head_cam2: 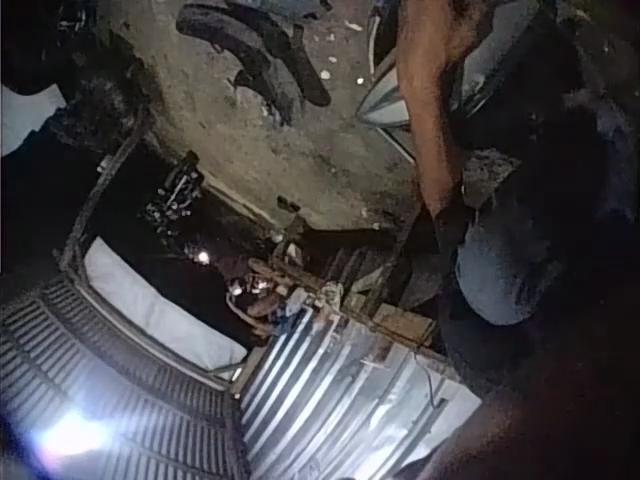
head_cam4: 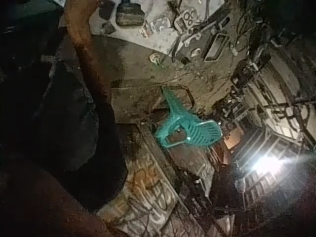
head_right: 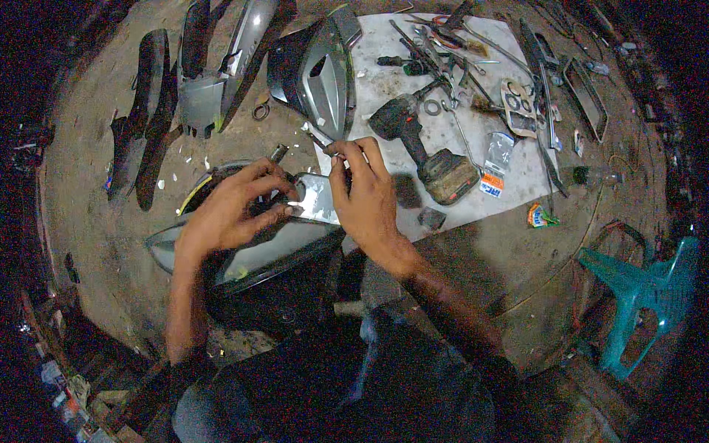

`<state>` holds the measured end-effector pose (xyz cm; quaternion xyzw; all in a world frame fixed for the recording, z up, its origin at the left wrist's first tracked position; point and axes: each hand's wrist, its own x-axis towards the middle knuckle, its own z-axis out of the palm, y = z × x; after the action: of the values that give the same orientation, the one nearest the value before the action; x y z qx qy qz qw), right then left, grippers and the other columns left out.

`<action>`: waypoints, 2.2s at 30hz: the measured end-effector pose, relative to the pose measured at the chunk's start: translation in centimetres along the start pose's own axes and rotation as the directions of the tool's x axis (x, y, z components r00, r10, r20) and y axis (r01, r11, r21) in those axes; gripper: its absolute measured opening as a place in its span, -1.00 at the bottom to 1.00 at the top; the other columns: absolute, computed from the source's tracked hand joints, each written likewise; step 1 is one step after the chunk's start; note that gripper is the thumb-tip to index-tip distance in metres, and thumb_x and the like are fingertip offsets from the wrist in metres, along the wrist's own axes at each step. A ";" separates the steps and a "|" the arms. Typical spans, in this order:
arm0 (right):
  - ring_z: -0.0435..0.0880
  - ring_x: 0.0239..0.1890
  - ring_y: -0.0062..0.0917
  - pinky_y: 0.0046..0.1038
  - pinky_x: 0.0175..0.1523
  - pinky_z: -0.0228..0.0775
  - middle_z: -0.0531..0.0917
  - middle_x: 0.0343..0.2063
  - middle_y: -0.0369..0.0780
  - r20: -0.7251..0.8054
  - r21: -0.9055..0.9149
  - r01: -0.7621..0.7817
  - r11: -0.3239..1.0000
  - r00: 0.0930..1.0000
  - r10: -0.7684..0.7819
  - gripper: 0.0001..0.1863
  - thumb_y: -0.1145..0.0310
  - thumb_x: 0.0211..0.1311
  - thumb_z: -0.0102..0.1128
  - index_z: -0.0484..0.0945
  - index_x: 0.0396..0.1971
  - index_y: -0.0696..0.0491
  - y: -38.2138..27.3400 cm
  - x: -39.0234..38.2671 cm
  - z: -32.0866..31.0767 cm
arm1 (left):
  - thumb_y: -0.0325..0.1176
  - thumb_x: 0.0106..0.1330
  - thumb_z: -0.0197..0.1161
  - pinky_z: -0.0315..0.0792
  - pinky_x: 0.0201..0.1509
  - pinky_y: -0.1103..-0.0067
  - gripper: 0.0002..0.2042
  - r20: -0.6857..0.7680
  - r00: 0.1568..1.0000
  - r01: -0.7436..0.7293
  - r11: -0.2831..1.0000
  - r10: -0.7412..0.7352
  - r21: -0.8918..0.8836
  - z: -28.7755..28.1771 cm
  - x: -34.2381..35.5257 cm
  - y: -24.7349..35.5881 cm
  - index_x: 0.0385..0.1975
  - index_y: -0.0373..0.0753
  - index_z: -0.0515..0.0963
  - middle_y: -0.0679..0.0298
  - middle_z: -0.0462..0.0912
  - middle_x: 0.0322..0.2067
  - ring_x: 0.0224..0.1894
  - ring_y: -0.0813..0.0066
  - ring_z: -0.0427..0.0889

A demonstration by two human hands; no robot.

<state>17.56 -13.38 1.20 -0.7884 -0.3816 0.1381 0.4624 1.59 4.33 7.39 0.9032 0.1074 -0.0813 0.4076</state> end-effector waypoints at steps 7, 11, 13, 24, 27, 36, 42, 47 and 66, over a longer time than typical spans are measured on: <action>0.72 -0.16 -0.10 -0.15 -0.07 0.55 0.59 -0.10 -0.07 0.000 0.010 0.039 0.999 0.999 -0.039 -0.80 0.54 0.45 0.20 0.62 0.01 0.13 -0.2 0.0 0.1 | -0.11 0.35 0.51 0.56 0.11 0.22 -0.62 -0.030 0.999 -0.022 0.997 0.020 -0.067 0.2 -0.2 0.0 0.01 -0.20 0.65 0.10 0.59 0.02 0.00 -0.06 0.69; 0.72 -0.17 -0.10 -0.15 -0.08 0.56 0.59 -0.10 -0.08 -0.001 0.009 0.036 0.999 0.999 -0.036 -0.80 0.54 0.46 0.20 0.63 0.01 0.12 -0.2 0.0 0.1 | -0.18 0.39 0.48 0.55 0.21 0.27 -0.69 0.028 0.999 0.043 0.997 -0.042 -0.059 0.1 0.2 0.4 -0.01 -0.19 0.64 0.12 0.59 0.04 0.11 0.05 0.65; 0.72 -0.17 -0.10 -0.15 -0.08 0.56 0.59 -0.10 -0.08 -0.005 0.009 0.046 0.999 0.999 -0.046 -0.80 0.54 0.45 0.20 0.63 0.01 0.11 0.1 0.0 0.2 | -0.22 0.41 0.46 0.55 0.19 0.26 -0.72 0.010 0.999 0.030 0.999 -0.030 -0.030 0.4 0.2 0.2 -0.03 -0.20 0.62 0.10 0.58 0.03 0.10 0.03 0.65; 0.71 -0.18 -0.11 -0.15 -0.10 0.57 0.59 -0.09 -0.08 -0.019 -0.041 0.066 0.997 0.998 -0.066 -0.80 0.52 0.44 0.21 0.62 0.01 0.13 0.8 -0.1 0.5 | -0.48 0.39 0.32 0.53 0.19 0.16 -0.77 -0.051 0.999 0.011 1.000 -0.010 0.017 0.8 0.2 -0.3 0.00 -0.24 0.57 0.03 0.59 0.04 0.11 -0.11 0.66; 0.71 -0.18 -0.11 -0.16 -0.10 0.56 0.59 -0.09 -0.07 -0.008 -0.021 0.044 0.999 0.999 -0.044 -0.80 0.52 0.45 0.20 0.62 0.01 0.11 0.5 -0.1 0.3 | -0.54 0.38 0.32 0.53 0.20 0.18 -0.69 -0.023 0.997 -0.073 0.995 0.071 -0.072 -0.8 -0.2 -0.4 0.11 -0.23 0.57 0.05 0.61 0.03 0.11 -0.13 0.65; 0.71 -0.19 -0.12 -0.17 -0.10 0.55 0.59 -0.09 -0.08 0.001 -0.006 0.052 0.999 0.999 -0.052 -0.80 0.53 0.44 0.21 0.63 0.01 0.10 0.1 -0.1 0.5 | -0.37 0.41 0.40 0.52 0.24 0.28 -0.76 0.069 0.994 -0.078 0.996 0.082 -0.049 -0.6 0.7 -1.4 0.01 -0.22 0.65 0.11 0.65 0.00 0.10 0.02 0.65; 0.71 -0.20 -0.13 -0.18 -0.10 0.54 0.59 -0.10 -0.09 0.005 0.017 0.037 0.999 0.999 -0.038 -0.78 0.54 0.43 0.22 0.63 0.02 0.11 -0.1 0.1 -0.1 | -0.25 0.44 0.40 0.51 0.20 0.24 -0.72 0.023 0.997 -0.077 0.993 0.079 -0.091 -0.1 0.9 -1.7 0.03 -0.22 0.61 0.06 0.60 0.00 0.07 -0.02 0.64; 0.71 -0.21 -0.12 -0.18 -0.11 0.55 0.58 -0.12 -0.08 0.011 -0.004 0.053 0.999 0.999 -0.053 -0.80 0.53 0.44 0.22 0.63 0.00 0.11 0.1 0.0 0.5 | -0.11 0.36 0.52 0.54 0.20 0.30 -0.57 0.041 0.998 -0.043 0.996 0.047 -0.083 -0.5 -0.2 -0.4 0.06 -0.22 0.59 0.09 0.59 0.06 0.06 0.08 0.66; 0.71 -0.19 -0.12 -0.13 -0.12 0.55 0.57 -0.10 -0.07 0.009 -0.004 0.057 0.998 0.998 -0.057 -0.80 0.53 0.44 0.23 0.61 0.01 0.13 0.3 -0.3 0.7 | -0.58 0.24 0.33 0.54 0.06 0.16 -0.72 -0.298 0.950 -0.025 0.972 0.096 0.235 2.9 -1.0 0.8 -0.04 -0.27 0.62 0.05 0.65 -0.05 0.01 -0.10 0.67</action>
<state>17.12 -13.29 0.54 -0.7775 -0.4063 0.1274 0.4628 0.68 1.52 6.25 0.9484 0.1317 0.0610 0.2818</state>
